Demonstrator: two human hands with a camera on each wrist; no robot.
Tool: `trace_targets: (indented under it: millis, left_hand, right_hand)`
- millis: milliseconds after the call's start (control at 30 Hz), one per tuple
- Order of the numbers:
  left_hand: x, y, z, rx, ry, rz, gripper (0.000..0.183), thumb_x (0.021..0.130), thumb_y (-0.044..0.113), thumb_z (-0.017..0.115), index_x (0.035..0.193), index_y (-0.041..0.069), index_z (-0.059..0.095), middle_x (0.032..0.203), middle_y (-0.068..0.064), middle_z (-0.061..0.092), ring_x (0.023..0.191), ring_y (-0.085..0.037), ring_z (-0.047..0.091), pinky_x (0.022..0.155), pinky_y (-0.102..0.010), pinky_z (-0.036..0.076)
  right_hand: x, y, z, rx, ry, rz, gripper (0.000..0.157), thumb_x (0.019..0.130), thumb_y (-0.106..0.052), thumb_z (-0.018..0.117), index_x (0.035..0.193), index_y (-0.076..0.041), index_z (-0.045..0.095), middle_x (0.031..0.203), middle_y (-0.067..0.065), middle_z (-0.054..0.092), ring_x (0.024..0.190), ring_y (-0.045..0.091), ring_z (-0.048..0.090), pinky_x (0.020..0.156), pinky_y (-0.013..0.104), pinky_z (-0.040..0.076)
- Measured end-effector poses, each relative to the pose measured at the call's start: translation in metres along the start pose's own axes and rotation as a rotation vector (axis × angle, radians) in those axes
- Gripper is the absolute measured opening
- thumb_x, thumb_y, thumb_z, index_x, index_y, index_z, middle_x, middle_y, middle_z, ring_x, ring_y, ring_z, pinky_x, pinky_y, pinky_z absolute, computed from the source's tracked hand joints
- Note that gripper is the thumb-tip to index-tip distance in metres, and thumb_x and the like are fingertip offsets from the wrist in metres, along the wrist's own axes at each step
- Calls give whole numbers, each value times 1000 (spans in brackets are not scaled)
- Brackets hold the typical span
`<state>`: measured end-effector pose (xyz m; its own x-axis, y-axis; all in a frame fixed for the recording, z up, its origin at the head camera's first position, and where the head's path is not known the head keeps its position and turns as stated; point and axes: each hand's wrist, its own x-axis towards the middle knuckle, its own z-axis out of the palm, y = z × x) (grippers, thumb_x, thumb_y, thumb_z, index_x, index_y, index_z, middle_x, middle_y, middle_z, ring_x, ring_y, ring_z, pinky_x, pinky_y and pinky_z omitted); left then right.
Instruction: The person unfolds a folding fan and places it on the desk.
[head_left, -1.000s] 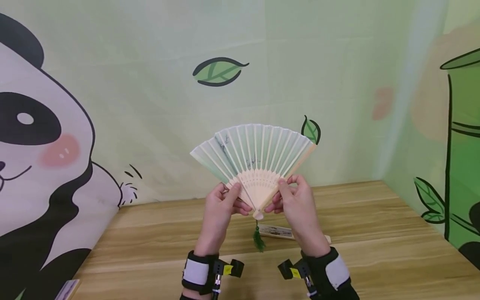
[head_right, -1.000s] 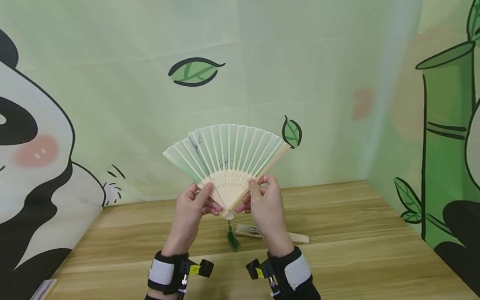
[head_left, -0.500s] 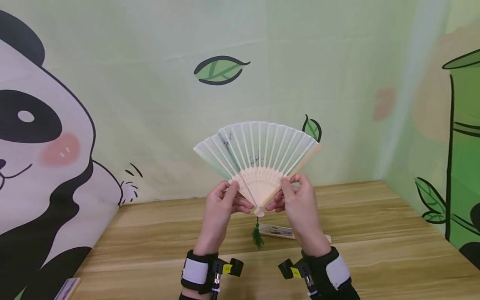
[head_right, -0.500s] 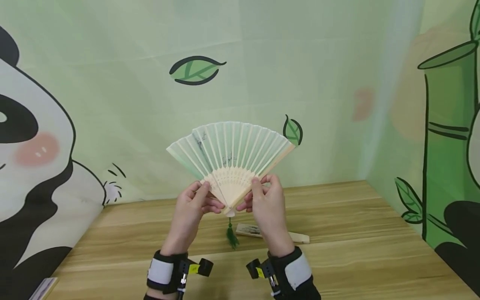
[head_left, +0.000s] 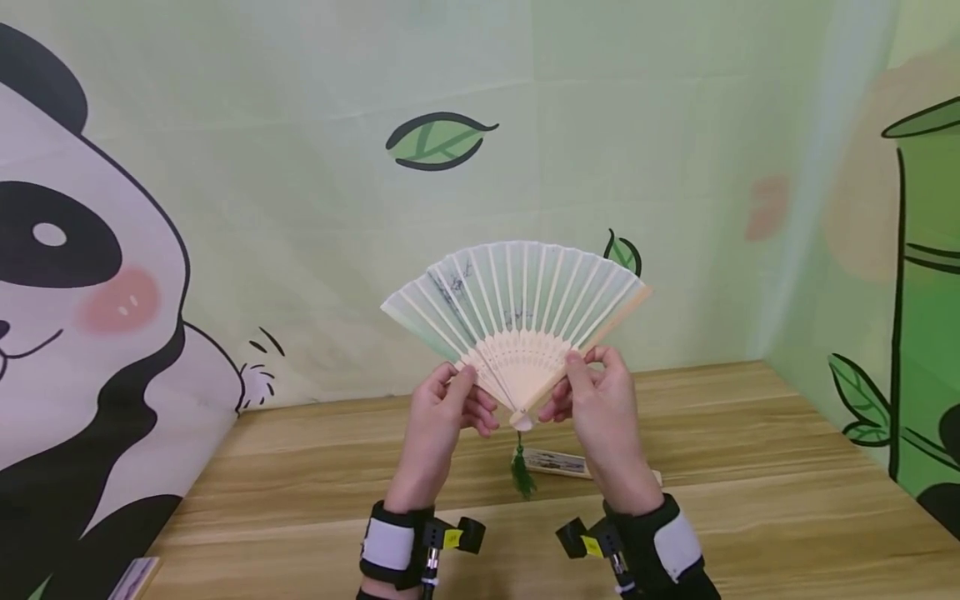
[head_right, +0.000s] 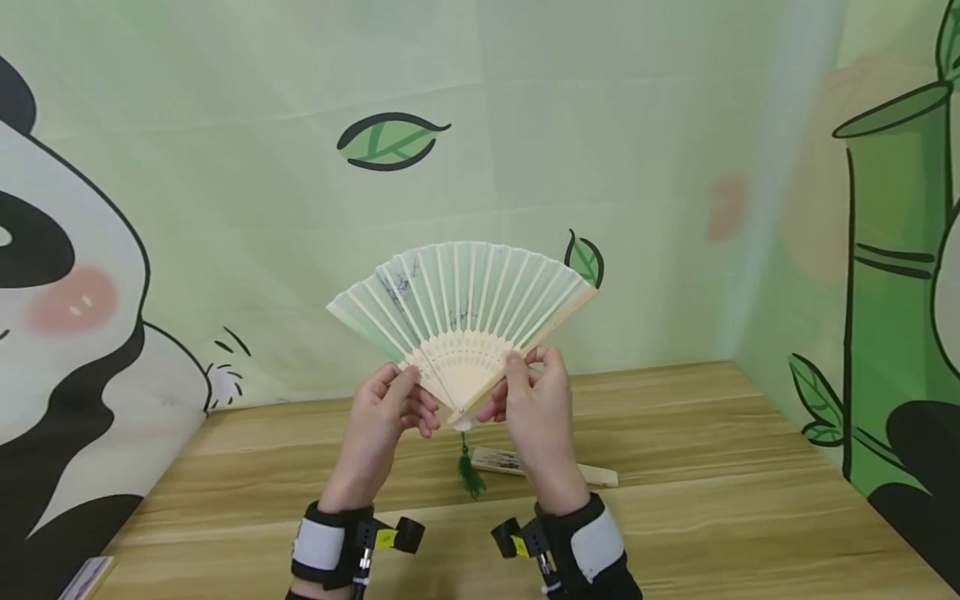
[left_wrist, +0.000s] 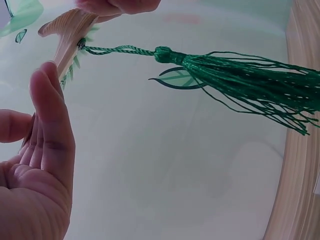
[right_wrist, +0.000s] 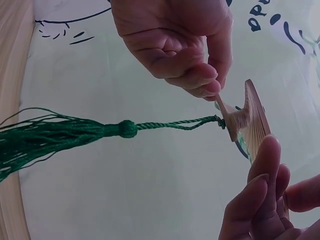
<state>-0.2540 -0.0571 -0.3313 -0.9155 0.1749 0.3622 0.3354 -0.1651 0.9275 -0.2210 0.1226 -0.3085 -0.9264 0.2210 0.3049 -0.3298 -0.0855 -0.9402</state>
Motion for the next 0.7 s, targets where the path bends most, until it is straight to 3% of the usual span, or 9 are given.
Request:
trace_targets:
  millis: [200, 400, 700]
  left_hand:
    - [-2, 2, 0, -21, -4, 25, 26, 105, 24, 47, 103, -1, 54, 82, -24, 62, 61, -22, 63, 53, -29, 54]
    - [-3, 4, 0, -27, 42, 55, 28, 104, 25, 49, 94, 0, 52, 80, -24, 62, 58, -21, 61, 50, -27, 51]
    - [-2, 4, 1, -56, 81, 67, 30, 102, 28, 53, 91, 0, 52, 76, -20, 64, 57, -22, 64, 51, -29, 53]
  right_hand:
    - [-2, -3, 1, 18, -26, -3, 18, 105, -16, 45, 100, 0, 42, 67, 13, 53, 50, 22, 56, 54, 33, 54]
    - [-1, -2, -2, 54, -46, 27, 24, 104, -17, 47, 91, 3, 51, 67, 12, 59, 51, 21, 61, 51, 31, 51]
    - [0, -2, -6, 171, -73, 97, 22, 104, -18, 47, 94, 2, 50, 72, 8, 61, 53, 17, 63, 49, 26, 46]
